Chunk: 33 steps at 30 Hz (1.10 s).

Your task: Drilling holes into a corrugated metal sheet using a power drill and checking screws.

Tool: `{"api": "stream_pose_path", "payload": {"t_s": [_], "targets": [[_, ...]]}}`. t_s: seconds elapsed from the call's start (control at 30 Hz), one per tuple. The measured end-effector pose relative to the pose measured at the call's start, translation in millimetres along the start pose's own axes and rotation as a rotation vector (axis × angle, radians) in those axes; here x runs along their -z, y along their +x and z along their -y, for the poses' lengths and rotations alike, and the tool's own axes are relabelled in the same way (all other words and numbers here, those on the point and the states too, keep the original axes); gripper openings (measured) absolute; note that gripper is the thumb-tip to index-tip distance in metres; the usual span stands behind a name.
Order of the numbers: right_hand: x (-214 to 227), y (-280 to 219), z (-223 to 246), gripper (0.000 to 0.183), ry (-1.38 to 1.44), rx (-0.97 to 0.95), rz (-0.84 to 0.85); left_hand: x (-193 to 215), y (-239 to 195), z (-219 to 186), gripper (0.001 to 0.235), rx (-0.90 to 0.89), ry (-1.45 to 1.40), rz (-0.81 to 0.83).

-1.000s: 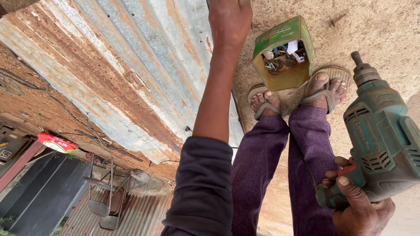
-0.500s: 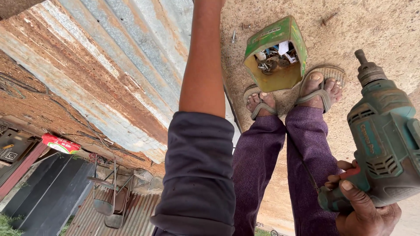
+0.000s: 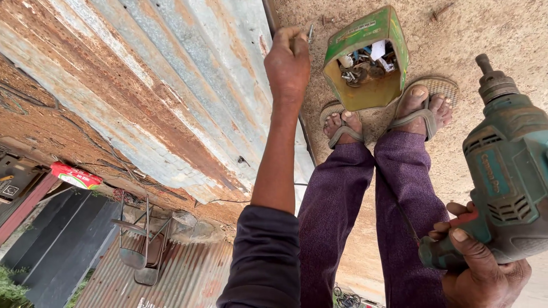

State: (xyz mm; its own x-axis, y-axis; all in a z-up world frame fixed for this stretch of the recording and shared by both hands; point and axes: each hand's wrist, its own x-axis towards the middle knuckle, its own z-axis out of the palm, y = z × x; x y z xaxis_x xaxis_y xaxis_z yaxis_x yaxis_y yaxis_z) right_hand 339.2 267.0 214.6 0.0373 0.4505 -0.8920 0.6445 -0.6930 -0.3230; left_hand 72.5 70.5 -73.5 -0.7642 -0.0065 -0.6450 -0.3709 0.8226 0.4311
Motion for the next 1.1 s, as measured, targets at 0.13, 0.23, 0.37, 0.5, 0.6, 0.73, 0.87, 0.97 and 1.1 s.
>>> {"api": "stream_pose_path", "payload": {"t_s": [0.13, 0.23, 0.37, 0.5, 0.6, 0.73, 0.87, 0.97, 1.1], "targets": [[-2, -2, 1, 0.055, -0.051, 0.002, 0.007, -14, -7, 3, 0.027, -0.078, 0.225, -0.017], [-4, -5, 2, 0.055, 0.067, 0.006, -0.005, -20, -1, -6, 0.032, -0.058, 0.381, -0.014], [-1, -3, 3, 0.057, 0.018, 0.006, 0.008, -30, 22, -3, 0.038, -0.085, 0.529, -0.010], [12, -5, -1, 0.027, -0.430, 0.359, 0.218, -35, 28, 1, 0.025, -0.111, 0.534, -0.011], [2, -7, 11, 0.035, -0.337, 0.268, 0.166, -9, 7, -45, 0.017, -0.056, 0.284, 0.039], [-8, -6, 19, 0.046, -0.045, 0.031, 0.040, 27, -52, -94, 0.024, 0.027, -0.164, 0.202], [-10, -7, 21, 0.049, -0.116, 0.046, 0.041, 53, -102, -116, 0.021, -0.074, -0.570, 0.301], [-14, -8, 22, 0.049, -0.126, 0.046, 0.035, 66, -120, -127, 0.016, -0.163, -0.696, 0.346], [-15, -9, 21, 0.048, -0.196, 0.082, 0.055, 70, -128, -131, 0.014, -0.326, -0.775, 0.367]]}}
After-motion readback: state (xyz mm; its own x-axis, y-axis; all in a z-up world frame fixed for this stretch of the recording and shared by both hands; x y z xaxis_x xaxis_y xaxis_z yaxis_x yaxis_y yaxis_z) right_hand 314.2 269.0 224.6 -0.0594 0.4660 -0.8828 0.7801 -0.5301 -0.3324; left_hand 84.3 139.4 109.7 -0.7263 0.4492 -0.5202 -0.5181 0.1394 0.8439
